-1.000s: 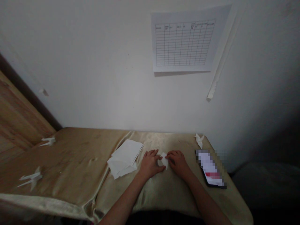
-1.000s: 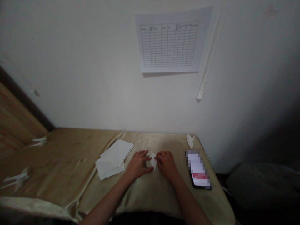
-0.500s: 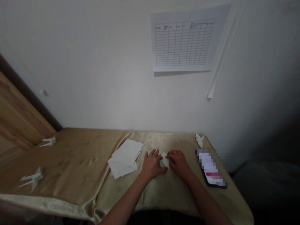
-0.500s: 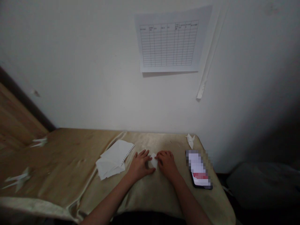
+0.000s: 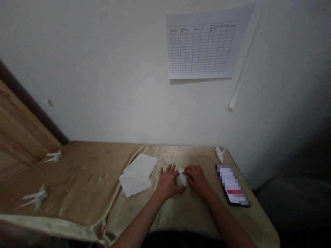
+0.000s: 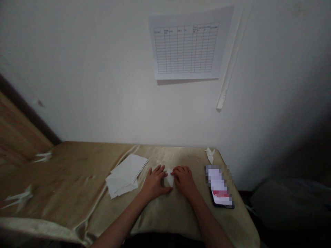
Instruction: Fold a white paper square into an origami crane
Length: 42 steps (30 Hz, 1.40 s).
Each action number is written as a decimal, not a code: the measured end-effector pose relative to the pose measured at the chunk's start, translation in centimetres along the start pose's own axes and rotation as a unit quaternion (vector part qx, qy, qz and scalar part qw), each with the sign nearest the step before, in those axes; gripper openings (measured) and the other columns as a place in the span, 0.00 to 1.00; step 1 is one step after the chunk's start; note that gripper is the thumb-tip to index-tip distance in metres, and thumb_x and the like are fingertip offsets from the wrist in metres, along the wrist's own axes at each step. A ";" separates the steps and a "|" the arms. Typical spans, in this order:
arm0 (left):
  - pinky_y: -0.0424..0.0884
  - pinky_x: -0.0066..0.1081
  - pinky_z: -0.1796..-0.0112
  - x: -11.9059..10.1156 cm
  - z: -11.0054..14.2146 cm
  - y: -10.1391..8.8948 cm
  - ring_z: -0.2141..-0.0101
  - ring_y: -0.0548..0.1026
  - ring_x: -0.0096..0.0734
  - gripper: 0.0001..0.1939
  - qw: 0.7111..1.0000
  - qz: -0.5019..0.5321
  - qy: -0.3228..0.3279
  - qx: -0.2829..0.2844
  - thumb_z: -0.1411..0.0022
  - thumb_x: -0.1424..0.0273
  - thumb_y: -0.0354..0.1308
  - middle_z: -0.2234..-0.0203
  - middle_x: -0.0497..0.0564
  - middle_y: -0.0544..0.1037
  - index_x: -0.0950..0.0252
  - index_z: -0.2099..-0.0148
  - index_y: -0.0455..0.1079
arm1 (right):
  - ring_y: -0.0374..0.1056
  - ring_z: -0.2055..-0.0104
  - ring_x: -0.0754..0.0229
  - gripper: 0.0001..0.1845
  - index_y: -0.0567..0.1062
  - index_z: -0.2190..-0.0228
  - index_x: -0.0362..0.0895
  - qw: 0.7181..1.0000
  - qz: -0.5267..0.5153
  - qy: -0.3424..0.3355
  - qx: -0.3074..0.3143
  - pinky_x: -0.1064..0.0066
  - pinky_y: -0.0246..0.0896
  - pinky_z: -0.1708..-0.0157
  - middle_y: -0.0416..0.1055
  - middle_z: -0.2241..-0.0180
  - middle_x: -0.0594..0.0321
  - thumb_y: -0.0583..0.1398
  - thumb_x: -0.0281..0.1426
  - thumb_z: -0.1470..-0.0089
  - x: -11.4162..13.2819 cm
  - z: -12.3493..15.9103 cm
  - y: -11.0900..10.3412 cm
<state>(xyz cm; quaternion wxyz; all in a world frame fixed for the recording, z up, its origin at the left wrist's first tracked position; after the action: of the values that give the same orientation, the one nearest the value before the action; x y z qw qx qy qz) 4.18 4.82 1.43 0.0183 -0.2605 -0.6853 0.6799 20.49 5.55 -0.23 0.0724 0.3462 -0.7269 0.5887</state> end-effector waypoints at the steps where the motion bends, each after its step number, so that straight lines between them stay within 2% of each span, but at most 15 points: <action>1: 0.43 0.64 0.36 0.1 0.0 0.0 0.33 0.56 0.57 0.35 1.000 0.003 0.001 -0.003 0.53 0.48 0.69 0.33 0.60 0.62 0.59 0.45 0.73 | 0.62 0.47 0.55 0.17 0.78 0.57 0.50 1.000 0.000 0.000 0.001 0.58 0.51 0.42 0.74 0.51 0.62 0.56 0.22 0.45 0.0 0.0 0.0; 7: 0.46 0.60 0.36 1.0 -0.2 -0.4 0.35 0.59 0.55 0.32 0.999 0.043 0.022 -0.021 0.55 0.51 0.72 0.36 0.55 0.67 0.57 0.49 0.75 | 0.63 0.47 0.54 0.16 0.78 0.57 0.51 1.000 -0.011 0.007 -0.005 0.57 0.51 0.42 0.74 0.52 0.61 0.58 0.24 0.44 -0.4 -0.1 0.1; 12: 0.53 0.51 0.37 1.7 -0.7 -0.9 0.40 0.66 0.44 0.12 0.996 0.062 0.034 -0.059 0.43 0.62 0.66 0.41 0.49 0.73 0.54 0.56 0.78 | 0.64 0.48 0.54 0.14 0.78 0.57 0.51 1.000 -0.016 0.003 0.000 0.58 0.52 0.43 0.73 0.54 0.61 0.59 0.25 0.43 -0.5 -0.2 0.1; 14: 0.55 0.49 0.39 1.9 -1.0 -0.9 0.42 0.67 0.42 0.09 0.995 0.063 0.032 -0.069 0.39 0.65 0.63 0.43 0.48 0.75 0.53 0.56 0.79 | 0.64 0.49 0.54 0.12 0.79 0.58 0.51 1.000 -0.014 0.005 0.000 0.58 0.53 0.43 0.73 0.55 0.61 0.59 0.27 0.41 -0.6 -0.2 0.1; 23: 0.58 0.48 0.39 1.9 -1.5 -0.5 0.42 0.68 0.44 0.08 0.996 0.044 0.003 -0.081 0.38 0.67 0.63 0.43 0.52 0.73 0.53 0.56 0.79 | 0.64 0.50 0.54 0.13 0.79 0.59 0.50 1.000 0.004 0.015 0.000 0.59 0.55 0.45 0.74 0.57 0.59 0.58 0.25 0.41 -0.5 -0.4 0.1; 29: 0.58 0.48 0.39 2.0 -1.4 -0.5 0.41 0.67 0.44 0.10 0.996 0.057 0.004 -0.073 0.42 0.68 0.65 0.42 0.51 0.72 0.53 0.57 0.79 | 0.64 0.50 0.54 0.13 0.80 0.59 0.50 1.000 -0.003 0.027 0.008 0.60 0.55 0.46 0.74 0.57 0.60 0.61 0.26 0.44 -0.6 -0.6 0.0; 42: 0.52 0.53 0.36 1.7 -1.0 -0.5 0.38 0.64 0.51 0.24 0.997 0.054 0.026 -0.045 0.53 0.60 0.73 0.38 0.55 0.68 0.56 0.53 0.77 | 0.63 0.47 0.52 0.23 0.77 0.52 0.52 0.999 -0.006 0.010 0.043 0.59 0.55 0.42 0.71 0.53 0.59 0.69 0.33 0.53 -0.1 0.2 -0.8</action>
<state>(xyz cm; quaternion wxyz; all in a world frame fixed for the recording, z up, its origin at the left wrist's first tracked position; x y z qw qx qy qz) 2.92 6.42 1.39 -0.0126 -0.3153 -0.6993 0.6415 21.11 5.33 0.27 0.0686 0.3476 -0.6982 0.6221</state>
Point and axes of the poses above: each hand's wrist, its own z-axis away from the middle knuckle, its own y-axis out of the palm, x = y × z, the point moved 5 cm from there along -z, towards the middle knuckle
